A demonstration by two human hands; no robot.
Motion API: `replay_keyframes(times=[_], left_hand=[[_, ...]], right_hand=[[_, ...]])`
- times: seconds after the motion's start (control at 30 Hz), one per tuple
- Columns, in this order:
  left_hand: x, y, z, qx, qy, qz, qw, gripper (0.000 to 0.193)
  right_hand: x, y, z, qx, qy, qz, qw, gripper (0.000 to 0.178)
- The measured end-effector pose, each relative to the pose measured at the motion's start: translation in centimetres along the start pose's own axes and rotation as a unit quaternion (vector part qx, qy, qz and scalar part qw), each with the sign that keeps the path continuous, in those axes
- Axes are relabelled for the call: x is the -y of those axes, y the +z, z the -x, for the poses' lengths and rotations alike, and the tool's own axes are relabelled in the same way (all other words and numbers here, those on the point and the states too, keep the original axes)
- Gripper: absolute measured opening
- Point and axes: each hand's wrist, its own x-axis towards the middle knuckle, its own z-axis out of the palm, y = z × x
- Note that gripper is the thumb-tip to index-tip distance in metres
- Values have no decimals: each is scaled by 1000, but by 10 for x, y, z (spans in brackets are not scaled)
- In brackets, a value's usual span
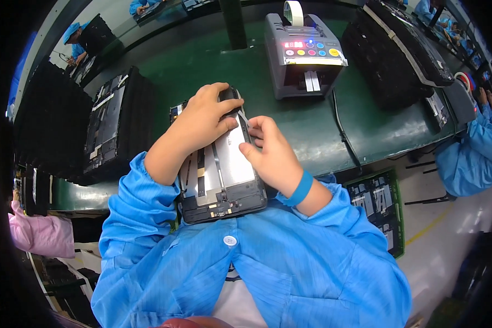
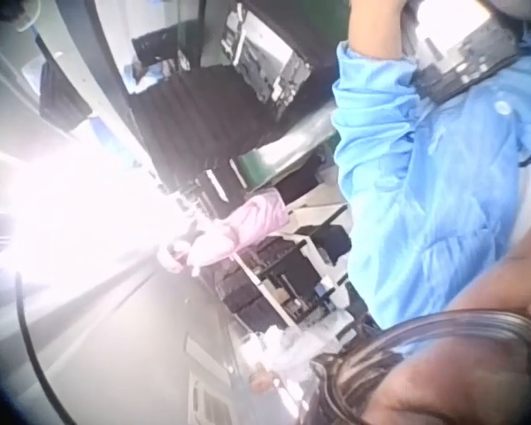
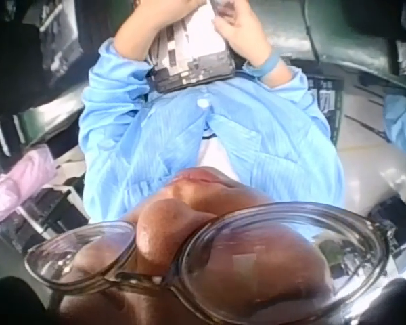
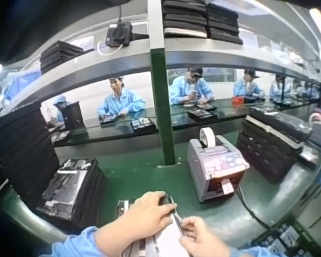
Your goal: The person assembles internal electronics components and internal cables into a tablet frame by applying adhesive tape with a tape dispenser at a factory workstation.
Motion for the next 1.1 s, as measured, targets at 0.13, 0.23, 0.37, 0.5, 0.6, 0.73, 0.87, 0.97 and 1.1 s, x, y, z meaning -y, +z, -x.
replay_keyframes(times=[0.13,0.23,0.37,0.5,0.6,0.73,0.87,0.97,1.1], left_hand=[[10,1,6,-19,26,-22,999,38],[11,-7,18,-33,31,-38,998,37],[17,-12,30,-31,28,-26,999,37],[21,-13,34,-46,17,-9,999,35],[24,-9,37,-67,6,3,998,33],[28,-8,40,-83,-14,32,996,35],[32,-5,41,-75,-1,16,997,36],[33,-6,43,-72,-6,21,997,38],[30,-5,38,-85,2,40,996,36]], right_hand=[[-2,2,8,37,-37,98,994,51],[4,7,12,59,-20,69,996,52],[17,6,7,88,-10,115,989,51],[23,-13,-31,117,35,35,992,42],[31,-18,-66,128,20,38,991,39],[21,-6,-98,141,30,190,971,45],[6,11,-117,148,-8,256,955,55],[11,15,-122,162,1,272,949,61],[11,13,-128,178,27,247,952,68]])
